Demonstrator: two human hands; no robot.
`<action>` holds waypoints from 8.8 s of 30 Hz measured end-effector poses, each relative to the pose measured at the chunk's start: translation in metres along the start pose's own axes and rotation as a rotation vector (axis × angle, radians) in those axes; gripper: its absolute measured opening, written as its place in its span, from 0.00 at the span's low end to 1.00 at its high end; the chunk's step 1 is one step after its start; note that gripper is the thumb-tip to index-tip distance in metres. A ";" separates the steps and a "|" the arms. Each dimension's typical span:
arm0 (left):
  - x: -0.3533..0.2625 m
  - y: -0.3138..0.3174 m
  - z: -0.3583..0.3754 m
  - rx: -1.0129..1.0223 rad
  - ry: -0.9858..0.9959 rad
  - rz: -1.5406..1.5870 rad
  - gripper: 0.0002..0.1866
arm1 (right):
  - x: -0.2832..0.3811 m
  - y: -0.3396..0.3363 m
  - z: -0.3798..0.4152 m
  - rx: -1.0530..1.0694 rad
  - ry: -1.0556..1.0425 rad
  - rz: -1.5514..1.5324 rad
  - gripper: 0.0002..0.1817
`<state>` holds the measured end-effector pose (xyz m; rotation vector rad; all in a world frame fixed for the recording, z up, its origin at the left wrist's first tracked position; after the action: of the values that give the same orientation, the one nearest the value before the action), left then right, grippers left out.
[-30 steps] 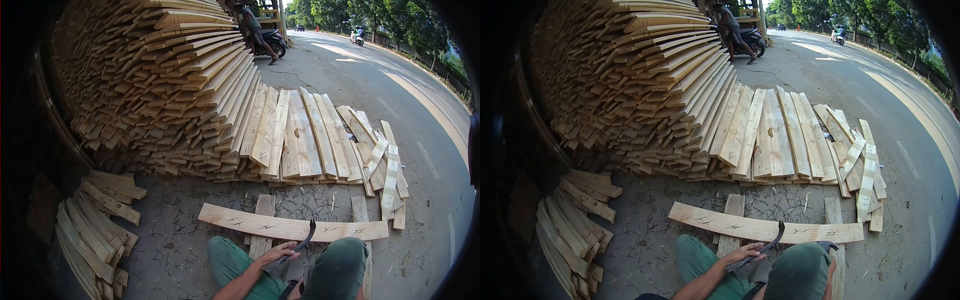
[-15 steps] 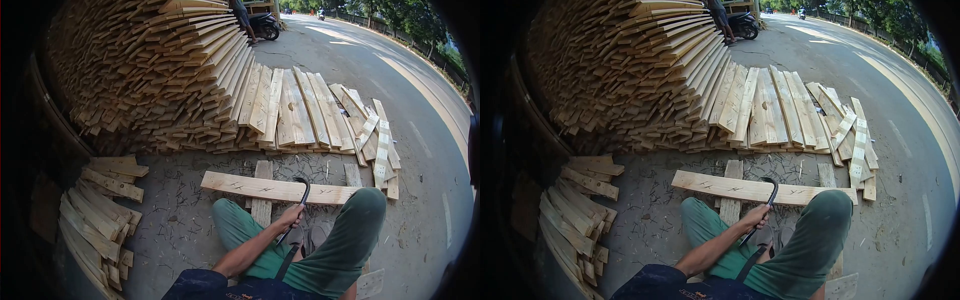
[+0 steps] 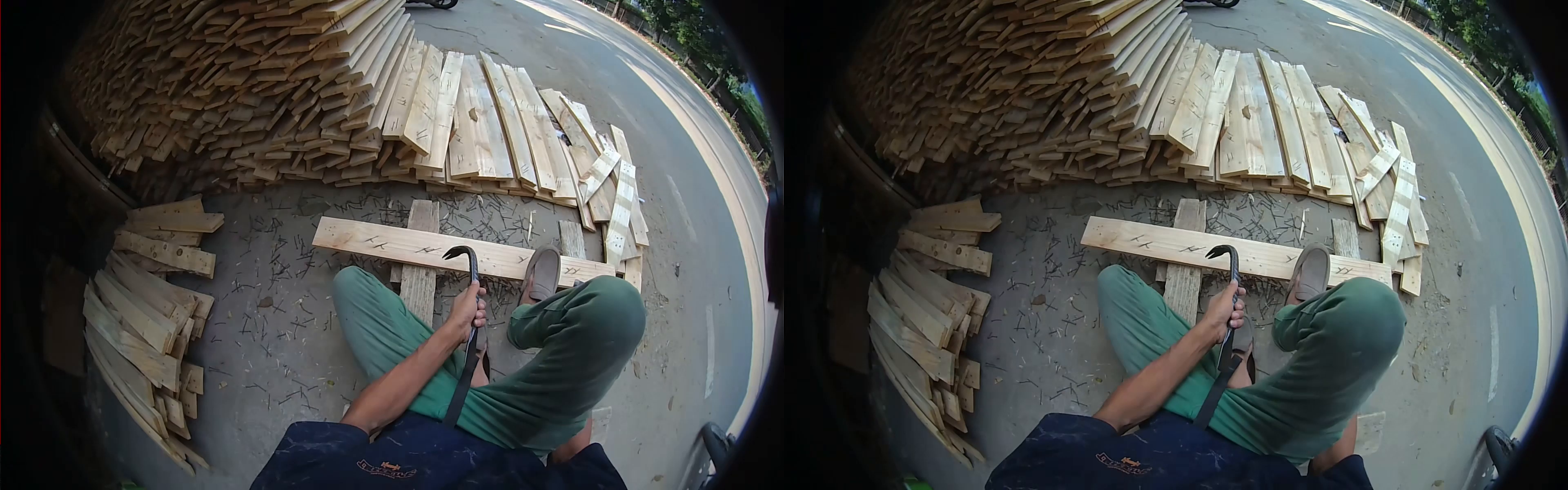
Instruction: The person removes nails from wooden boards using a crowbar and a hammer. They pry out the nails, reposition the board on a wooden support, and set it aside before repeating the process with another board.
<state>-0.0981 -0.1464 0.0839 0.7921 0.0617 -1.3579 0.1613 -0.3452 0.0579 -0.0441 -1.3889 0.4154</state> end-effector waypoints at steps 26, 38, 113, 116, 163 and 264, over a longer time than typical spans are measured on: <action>-0.036 0.010 -0.034 -0.098 0.021 0.200 0.20 | 0.120 0.274 0.007 0.773 -0.166 0.001 0.27; -0.026 0.005 -0.041 -0.093 0.049 0.180 0.21 | 0.135 0.274 0.023 0.846 -0.154 0.074 0.18; -0.173 -0.114 -0.019 -0.593 0.971 -0.406 0.22 | 0.226 0.365 0.100 1.037 -1.058 0.041 0.33; -0.197 -0.157 0.006 -1.015 1.258 -0.842 0.19 | 0.227 0.376 0.101 0.927 -0.947 0.089 0.34; -0.198 -0.163 -0.019 -1.134 0.798 -1.205 0.17 | 0.229 0.380 0.123 0.696 -0.990 -0.007 0.32; -0.097 -0.010 0.007 0.054 -0.003 0.158 0.17 | 0.086 0.386 -0.143 1.046 -1.984 1.383 0.09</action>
<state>-0.1340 -0.0681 0.1305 0.8225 -0.0394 -1.2153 0.2092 0.0699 0.0062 0.4103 -2.5944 2.8656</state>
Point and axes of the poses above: each hand's wrist, its own z-axis away from the middle knuckle, its own y-axis out of the palm, x = y × z, the point moved 2 cm from there along -z, towards the middle knuckle, and after that the axes turned 11 degrees about -x, right-handed, at the moved point
